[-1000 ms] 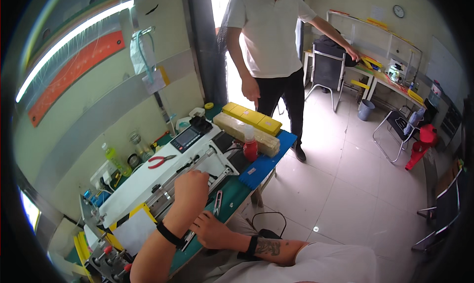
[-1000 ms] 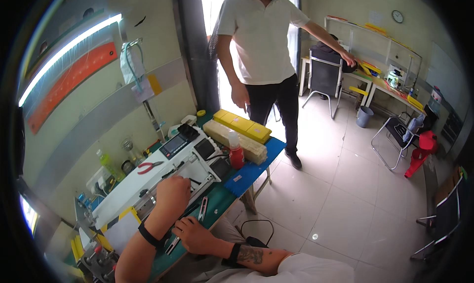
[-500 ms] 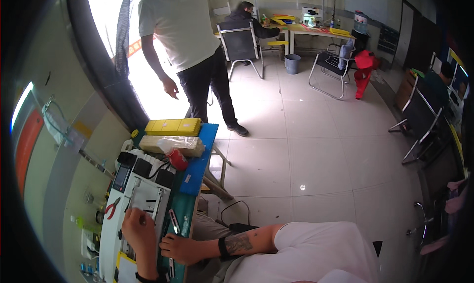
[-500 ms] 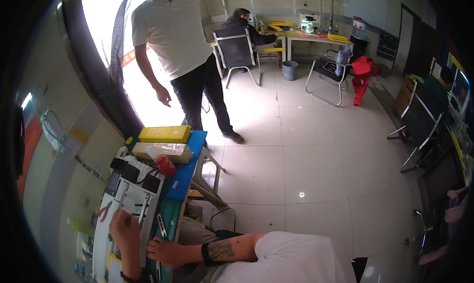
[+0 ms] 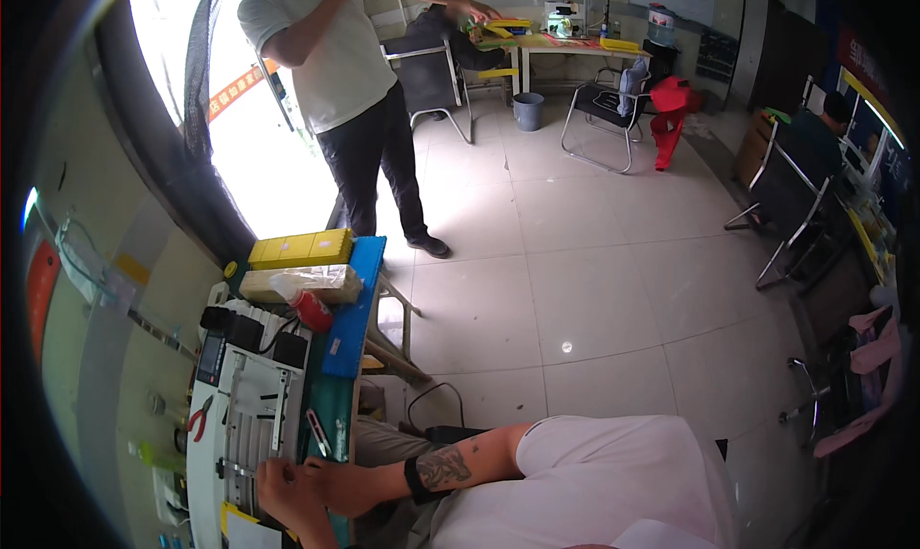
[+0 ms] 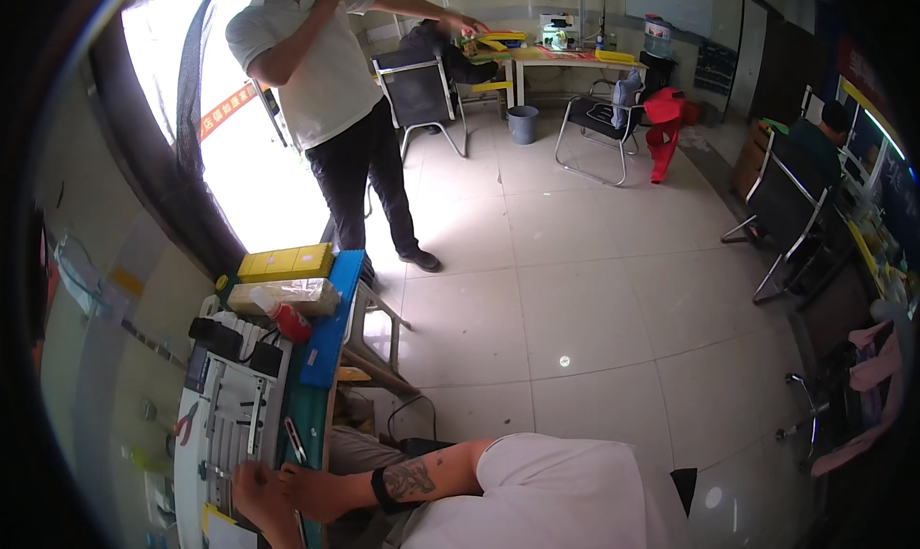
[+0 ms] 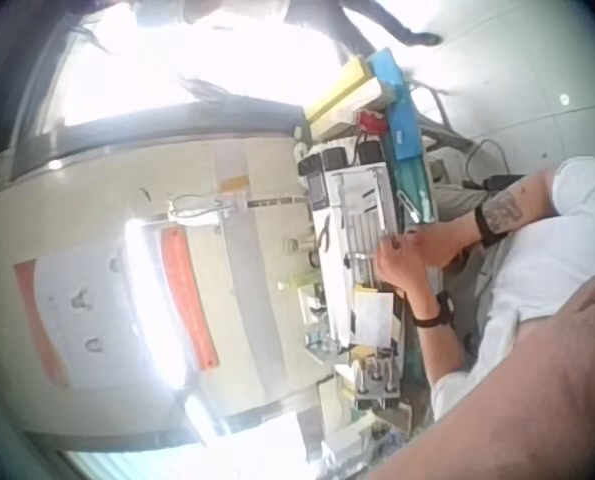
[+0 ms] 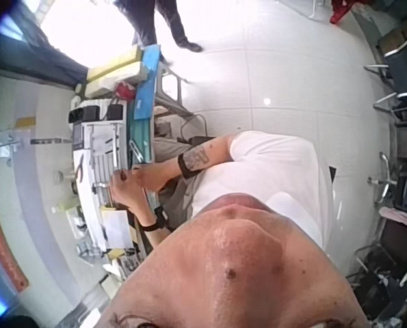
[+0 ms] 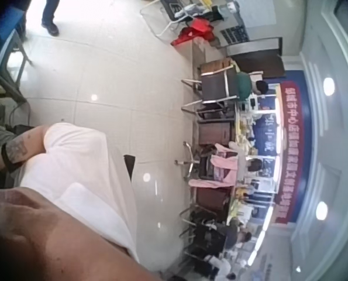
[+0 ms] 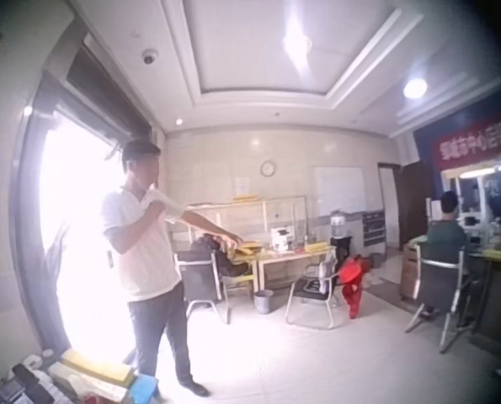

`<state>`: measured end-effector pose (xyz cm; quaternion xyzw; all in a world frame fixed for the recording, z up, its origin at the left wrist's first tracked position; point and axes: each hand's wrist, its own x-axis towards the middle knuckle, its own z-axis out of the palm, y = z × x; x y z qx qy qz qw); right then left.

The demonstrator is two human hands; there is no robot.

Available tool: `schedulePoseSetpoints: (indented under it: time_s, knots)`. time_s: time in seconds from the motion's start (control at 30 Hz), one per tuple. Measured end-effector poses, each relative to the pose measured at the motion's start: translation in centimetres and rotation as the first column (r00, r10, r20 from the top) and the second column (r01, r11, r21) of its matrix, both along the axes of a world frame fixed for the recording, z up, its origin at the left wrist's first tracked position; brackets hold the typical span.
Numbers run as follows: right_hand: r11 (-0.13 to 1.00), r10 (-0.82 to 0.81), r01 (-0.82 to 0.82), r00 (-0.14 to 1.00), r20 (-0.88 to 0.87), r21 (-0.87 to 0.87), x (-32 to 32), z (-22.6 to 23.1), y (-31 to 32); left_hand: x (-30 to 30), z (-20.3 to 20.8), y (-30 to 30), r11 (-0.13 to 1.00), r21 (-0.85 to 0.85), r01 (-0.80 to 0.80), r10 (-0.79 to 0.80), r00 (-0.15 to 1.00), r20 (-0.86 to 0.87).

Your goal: Assembling and gluing small components on a mechanical machine fixture using a pen for marking and a glue bottle.

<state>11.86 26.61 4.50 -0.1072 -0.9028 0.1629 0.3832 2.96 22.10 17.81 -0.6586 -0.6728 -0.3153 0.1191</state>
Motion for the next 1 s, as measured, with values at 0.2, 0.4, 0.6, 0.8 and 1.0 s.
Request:
schedulePoseSetpoints:
  time_s: [0.2,0.4,0.6,0.8,1.0]
  knots:
    - [1.0,0.022,-0.021,0.977,-0.212,0.007,-0.7,-1.1,-0.2,2.1,0.3,1.4,0.997,-0.009,-0.078,0.078,0.995,-0.06]
    - [0.998,0.052,-0.056,0.967,-0.249,-0.006,-0.4,-0.7,-0.5,1.5,-0.5,1.3,0.999,0.03,-0.03,0.034,0.991,-0.129]
    - [0.958,0.027,-0.09,0.973,-0.227,-0.272,1.6,1.9,-1.0,2.2,0.4,-3.3,0.987,0.139,0.079,-0.071,0.996,-0.061]
    - [0.996,-0.053,0.065,0.981,-0.188,0.058,0.0,1.4,-0.7,3.4,1.3,-8.1,0.895,0.4,0.199,-0.298,0.932,0.204]
    - [0.989,-0.034,0.052,0.991,-0.131,0.136,0.4,2.1,-1.2,4.1,2.5,-11.9,0.851,0.517,0.093,-0.249,0.938,0.241]
